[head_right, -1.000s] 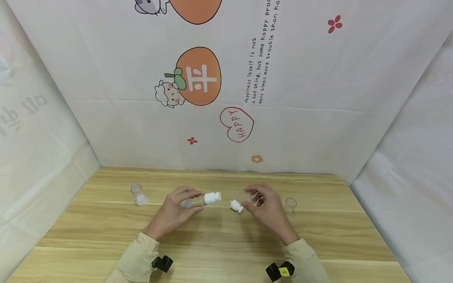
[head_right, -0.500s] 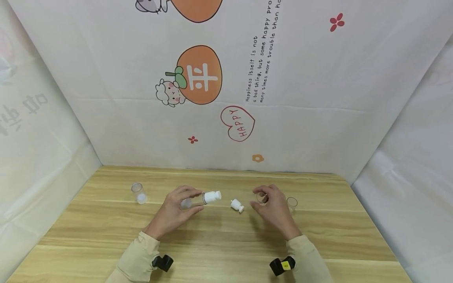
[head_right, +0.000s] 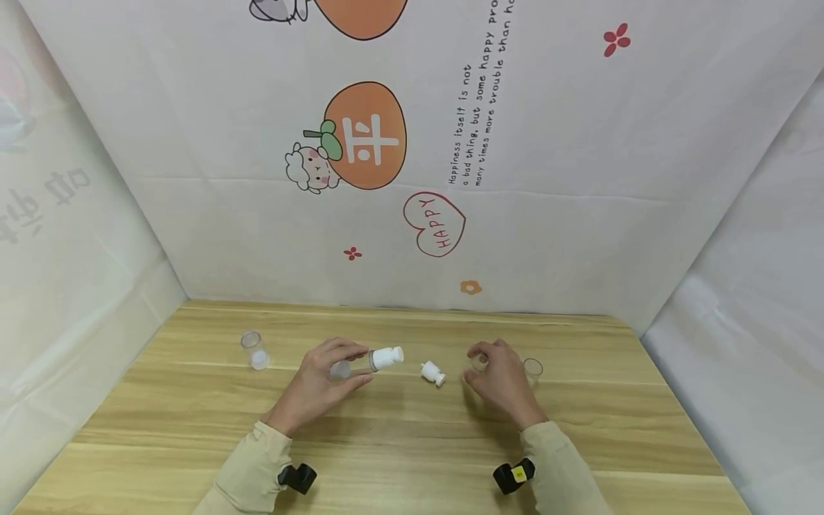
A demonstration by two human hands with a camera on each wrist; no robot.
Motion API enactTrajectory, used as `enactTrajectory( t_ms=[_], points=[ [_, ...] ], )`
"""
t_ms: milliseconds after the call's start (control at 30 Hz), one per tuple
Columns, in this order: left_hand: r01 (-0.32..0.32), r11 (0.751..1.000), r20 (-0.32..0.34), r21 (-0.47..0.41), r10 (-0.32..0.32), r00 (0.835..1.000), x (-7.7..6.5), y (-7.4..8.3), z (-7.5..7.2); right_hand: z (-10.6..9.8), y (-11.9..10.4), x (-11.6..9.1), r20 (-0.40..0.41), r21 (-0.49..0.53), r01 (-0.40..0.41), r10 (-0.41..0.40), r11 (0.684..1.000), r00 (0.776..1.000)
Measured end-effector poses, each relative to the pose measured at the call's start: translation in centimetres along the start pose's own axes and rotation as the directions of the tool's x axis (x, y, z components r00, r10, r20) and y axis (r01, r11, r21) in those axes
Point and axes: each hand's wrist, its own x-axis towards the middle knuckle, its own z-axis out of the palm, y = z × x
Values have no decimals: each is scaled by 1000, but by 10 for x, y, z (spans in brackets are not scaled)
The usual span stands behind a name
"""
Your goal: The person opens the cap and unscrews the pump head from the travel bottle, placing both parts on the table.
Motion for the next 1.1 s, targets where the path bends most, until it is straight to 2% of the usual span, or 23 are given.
enactTrajectory(
  t_ms=[333, 1100],
  points=[
    [-12, 1000, -19, -7, 12, 1000, -1, 0, 1, 2, 5, 4, 71, -75, -46, 52, 996, 996],
    [2, 1000, 6, -8, -2, 1000, -2, -1, 0, 5, 10, 6, 102, -119, -36, 48, 992, 994]
  ],
)
